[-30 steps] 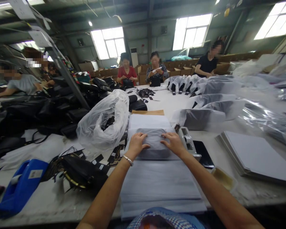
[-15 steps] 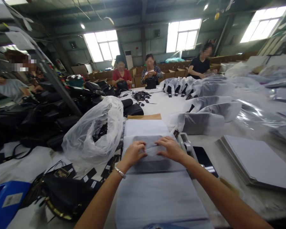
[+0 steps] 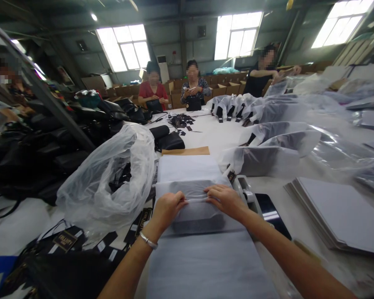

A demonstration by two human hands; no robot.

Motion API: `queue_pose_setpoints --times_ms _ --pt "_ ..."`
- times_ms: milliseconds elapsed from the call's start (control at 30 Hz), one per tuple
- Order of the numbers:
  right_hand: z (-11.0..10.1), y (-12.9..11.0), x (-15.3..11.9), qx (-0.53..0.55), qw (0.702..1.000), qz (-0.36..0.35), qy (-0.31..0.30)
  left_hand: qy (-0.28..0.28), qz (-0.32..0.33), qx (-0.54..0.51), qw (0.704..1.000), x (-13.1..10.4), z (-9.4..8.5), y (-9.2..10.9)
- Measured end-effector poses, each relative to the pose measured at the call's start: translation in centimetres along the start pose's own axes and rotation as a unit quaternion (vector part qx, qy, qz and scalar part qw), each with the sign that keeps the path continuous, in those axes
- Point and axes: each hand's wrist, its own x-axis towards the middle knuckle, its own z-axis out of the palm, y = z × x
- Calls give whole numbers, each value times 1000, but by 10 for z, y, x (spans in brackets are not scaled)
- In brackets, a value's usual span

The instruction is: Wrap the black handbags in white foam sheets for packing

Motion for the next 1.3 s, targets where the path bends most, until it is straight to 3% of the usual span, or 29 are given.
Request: queue_pose_setpoints --times_ms 533,633,767,900,1033,1167,1300 --pt "20 1 1 36 995 56 70 68 -63 -48 995 3 15 -2" --pt "22 -1 2 31 994 73 75 87 -45 -5 995 5 13 3" --pt "25 0 4 13 994 85 70 160 13 73 984 2 15 18" --pt "28 1 7 -11 994 84 64 94 113 50 988 -9 34 35" --pt "21 0 3 -58 991 88 79 55 103 62 991 -15 52 42" --pt "-2 7 -34 -129 971 122 161 34 94 79 992 -15 54 41" --pt "-24 20 -107 -165 925 250 235 36 98 70 992 -15 52 40"
